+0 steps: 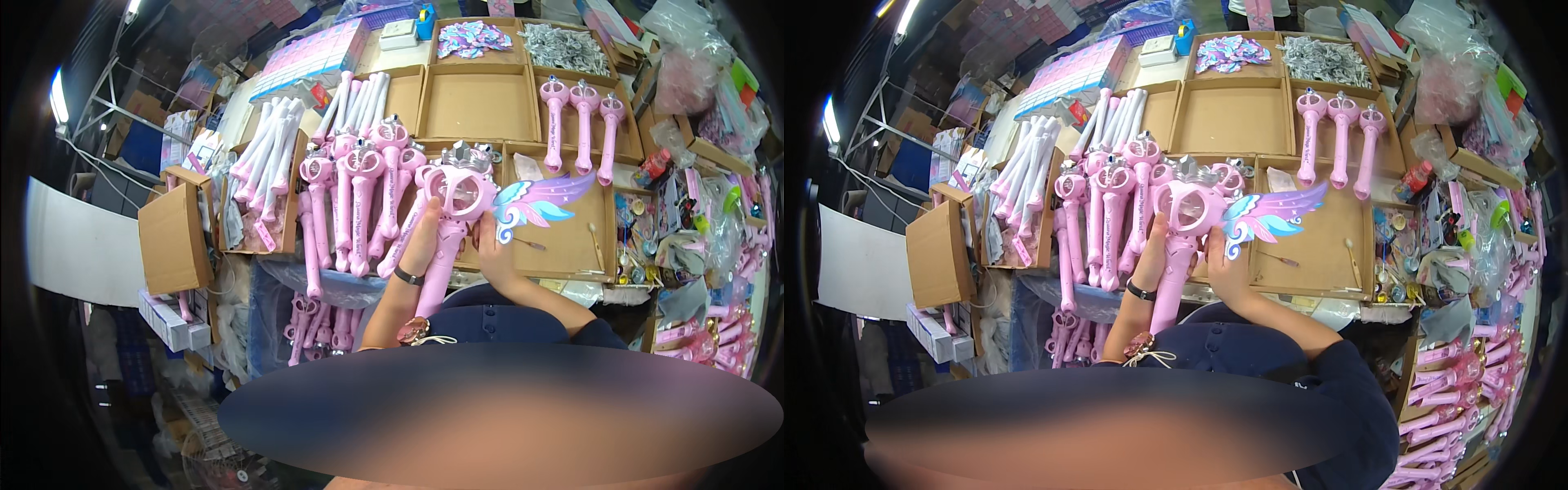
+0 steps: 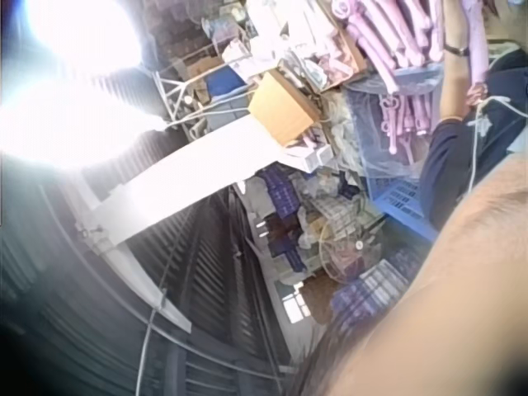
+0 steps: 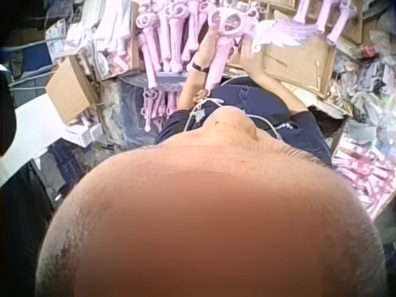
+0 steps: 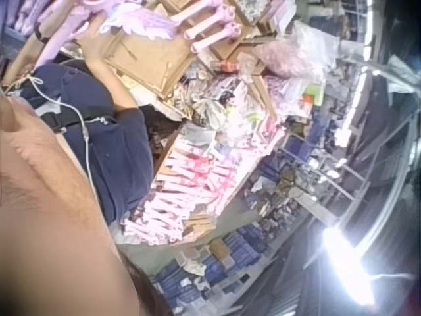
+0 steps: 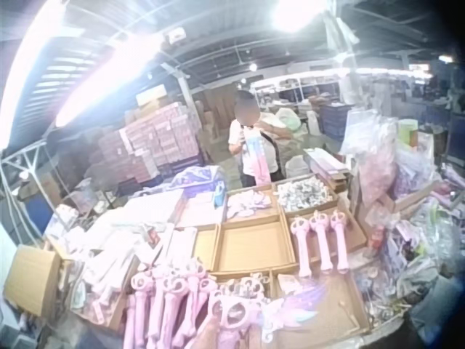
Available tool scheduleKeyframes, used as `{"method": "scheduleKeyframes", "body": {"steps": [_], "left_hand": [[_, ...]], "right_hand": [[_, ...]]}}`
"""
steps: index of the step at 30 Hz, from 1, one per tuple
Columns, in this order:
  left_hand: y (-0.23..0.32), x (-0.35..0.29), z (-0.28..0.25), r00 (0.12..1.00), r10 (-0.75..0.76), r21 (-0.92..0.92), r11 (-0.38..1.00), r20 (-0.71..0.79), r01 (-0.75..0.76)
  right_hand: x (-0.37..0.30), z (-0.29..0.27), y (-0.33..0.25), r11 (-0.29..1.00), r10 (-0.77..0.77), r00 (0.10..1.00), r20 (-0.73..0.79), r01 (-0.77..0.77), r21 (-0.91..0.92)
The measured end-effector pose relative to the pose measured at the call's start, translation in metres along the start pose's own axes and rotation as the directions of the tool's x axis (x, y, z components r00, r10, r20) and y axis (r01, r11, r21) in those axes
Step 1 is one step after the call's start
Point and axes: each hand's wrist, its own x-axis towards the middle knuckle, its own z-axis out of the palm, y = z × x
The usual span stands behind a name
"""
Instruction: The person assembles pink toy wands by attaching a silver crown and a colorful wing sticker to each wand head. They use a small tool to adjust the crown and a brush to apply adhesive, then place the finished wands on a nearby tray.
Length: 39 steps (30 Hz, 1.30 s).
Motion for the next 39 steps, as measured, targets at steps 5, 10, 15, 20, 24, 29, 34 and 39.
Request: {"method": "scheduleKeyframes", "body": {"steps": [5, 10, 15, 20, 24, 29, 34, 39], "left_hand": [[0.003, -0.007, -0.003, 0.994, 0.102, 0.003, 0.995, 0.043, -0.102], [0.0, -0.008, -0.008, 0.996, 0.076, -0.052, 0.996, 0.041, -0.074], [0.003, -0.008, -0.023, 0.996, 0.048, -0.131, 0.991, 0.072, -0.038], [-0.005, -0.008, -0.015, 0.987, 0.061, -0.183, 0.983, 0.146, -0.034], [-0.008, -0.006, -0.004, 0.99, 0.134, 0.0, 0.991, 0.036, -0.134], [-0.006, -0.009, -0.002, 0.986, 0.166, 0.087, 0.982, 0.001, -0.166], [-0.011, -0.01, -0.009, 0.994, 0.112, -0.028, 0.993, -0.004, -0.112], [-0.009, -0.007, -0.027, 0.95, 0.286, 0.054, 0.958, -0.128, -0.281]], "right_hand": [[0.003, -0.004, -0.011, 0.999, -0.039, 0.987, 0.157, 0.035, 0.029], [0.007, -0.023, -0.036, 0.997, -0.071, 0.946, 0.318, 0.081, -0.017], [-0.005, -0.032, -0.047, 0.978, 0.15, 0.921, 0.359, -0.191, 0.081], [0.0, -0.017, -0.026, 0.999, 0.016, 0.98, 0.2, -0.022, 0.027], [-0.002, -0.005, -0.012, 0.99, 0.024, 0.996, 0.084, -0.035, 0.134], [0.003, -0.006, -0.01, 0.984, 0.113, 0.983, 0.145, -0.131, 0.124], [0.014, -0.024, -0.024, 0.968, 0.177, 0.889, 0.422, -0.236, 0.09], [0.002, -0.03, -0.041, 0.995, 0.09, 0.922, 0.376, -0.102, 0.012]]}}
